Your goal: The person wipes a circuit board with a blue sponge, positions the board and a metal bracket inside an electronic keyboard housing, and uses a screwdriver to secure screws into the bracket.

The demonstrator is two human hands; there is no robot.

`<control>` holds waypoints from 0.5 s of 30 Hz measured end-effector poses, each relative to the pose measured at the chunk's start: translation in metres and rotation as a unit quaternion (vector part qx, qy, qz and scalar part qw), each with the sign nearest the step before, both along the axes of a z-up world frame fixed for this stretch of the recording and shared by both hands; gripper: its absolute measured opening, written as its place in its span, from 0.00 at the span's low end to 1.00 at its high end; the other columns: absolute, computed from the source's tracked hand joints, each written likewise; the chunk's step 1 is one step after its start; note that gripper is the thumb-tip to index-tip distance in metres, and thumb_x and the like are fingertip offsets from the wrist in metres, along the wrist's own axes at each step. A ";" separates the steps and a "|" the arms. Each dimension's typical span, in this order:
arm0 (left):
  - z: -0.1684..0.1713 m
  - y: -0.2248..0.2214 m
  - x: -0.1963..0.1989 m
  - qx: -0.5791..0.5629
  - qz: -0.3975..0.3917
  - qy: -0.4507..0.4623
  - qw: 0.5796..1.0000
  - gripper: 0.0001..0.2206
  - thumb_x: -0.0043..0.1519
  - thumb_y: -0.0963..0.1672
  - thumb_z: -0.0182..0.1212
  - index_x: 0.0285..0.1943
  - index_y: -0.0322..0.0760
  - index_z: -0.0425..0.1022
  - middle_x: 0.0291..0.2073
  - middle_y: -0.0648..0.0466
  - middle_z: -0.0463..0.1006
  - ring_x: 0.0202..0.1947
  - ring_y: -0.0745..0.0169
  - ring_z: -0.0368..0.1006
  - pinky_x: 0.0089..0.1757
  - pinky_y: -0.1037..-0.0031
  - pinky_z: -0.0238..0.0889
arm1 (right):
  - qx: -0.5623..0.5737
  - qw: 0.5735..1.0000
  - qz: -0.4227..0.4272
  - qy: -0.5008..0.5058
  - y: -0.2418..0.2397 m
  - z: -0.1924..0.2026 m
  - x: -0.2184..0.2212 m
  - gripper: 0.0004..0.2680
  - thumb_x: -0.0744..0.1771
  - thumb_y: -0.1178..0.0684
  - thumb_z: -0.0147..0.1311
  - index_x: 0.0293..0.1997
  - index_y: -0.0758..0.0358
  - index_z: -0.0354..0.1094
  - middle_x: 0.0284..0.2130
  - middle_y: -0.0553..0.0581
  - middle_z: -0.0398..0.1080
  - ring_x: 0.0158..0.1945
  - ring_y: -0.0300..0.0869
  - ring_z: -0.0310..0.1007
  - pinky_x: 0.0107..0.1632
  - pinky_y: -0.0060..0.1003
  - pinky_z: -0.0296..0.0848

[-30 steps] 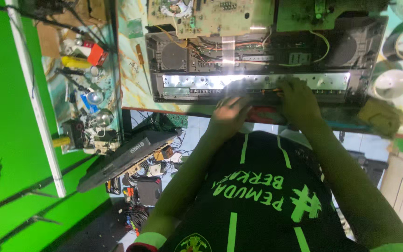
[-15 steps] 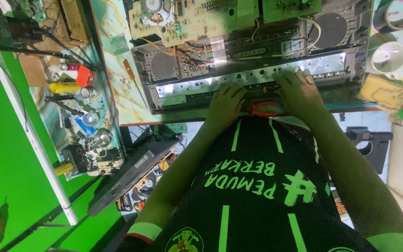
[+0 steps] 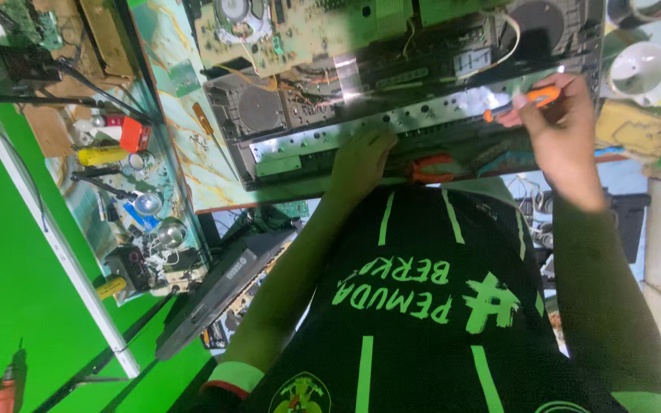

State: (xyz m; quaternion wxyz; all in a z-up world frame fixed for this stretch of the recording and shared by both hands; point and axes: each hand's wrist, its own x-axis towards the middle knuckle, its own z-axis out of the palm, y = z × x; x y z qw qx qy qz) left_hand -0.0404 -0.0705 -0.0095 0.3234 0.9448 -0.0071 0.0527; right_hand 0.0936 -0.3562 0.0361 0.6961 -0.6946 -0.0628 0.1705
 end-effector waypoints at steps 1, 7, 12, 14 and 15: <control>0.002 0.000 0.003 0.000 0.001 -0.007 1.000 0.09 0.65 0.45 0.61 0.49 0.40 0.79 0.47 0.49 0.80 0.49 0.46 0.76 0.49 0.57 0.68 | 0.017 1.000 -0.013 0.021 -0.001 -0.005 0.001 0.08 0.75 0.62 0.54 0.56 0.67 0.57 0.43 0.57 0.70 0.43 0.43 0.80 0.50 0.36 0.81; 0.020 0.001 0.018 -0.082 0.001 0.015 0.997 0.08 0.68 0.44 0.59 0.52 0.38 0.77 0.45 0.47 0.80 0.43 0.42 0.78 0.43 0.58 0.72 | 0.092 0.988 -0.054 0.113 -0.005 -0.024 -0.004 0.04 0.76 0.58 0.53 0.54 0.68 0.65 0.42 0.57 0.73 0.44 0.42 0.79 0.52 0.37 0.81; 0.033 0.002 0.018 -0.117 -0.066 0.026 0.991 0.09 0.68 0.42 0.57 0.55 0.37 0.75 0.46 0.46 0.79 0.43 0.41 0.78 0.42 0.58 0.72 | -0.181 0.968 0.119 0.129 0.010 -0.030 -0.020 0.08 0.75 0.51 0.50 0.50 0.64 0.73 0.30 0.56 0.69 0.28 0.44 0.61 0.32 0.36 0.61; 0.037 0.001 0.018 -0.127 -0.088 0.049 0.987 0.09 0.69 0.42 0.57 0.55 0.36 0.74 0.46 0.45 0.79 0.42 0.43 0.79 0.42 0.58 0.72 | -0.079 0.985 0.110 0.108 0.016 -0.032 -0.024 0.06 0.74 0.51 0.53 0.50 0.61 0.73 0.35 0.50 0.73 0.36 0.37 0.69 0.42 0.31 0.69; 0.039 0.002 0.018 -0.135 -0.081 0.030 0.987 0.09 0.68 0.42 0.58 0.56 0.35 0.74 0.47 0.44 0.79 0.43 0.42 0.78 0.43 0.58 0.72 | -0.026 0.989 0.106 0.096 0.019 -0.033 -0.023 0.06 0.73 0.51 0.54 0.50 0.60 0.73 0.37 0.47 0.75 0.40 0.33 0.73 0.47 0.29 0.73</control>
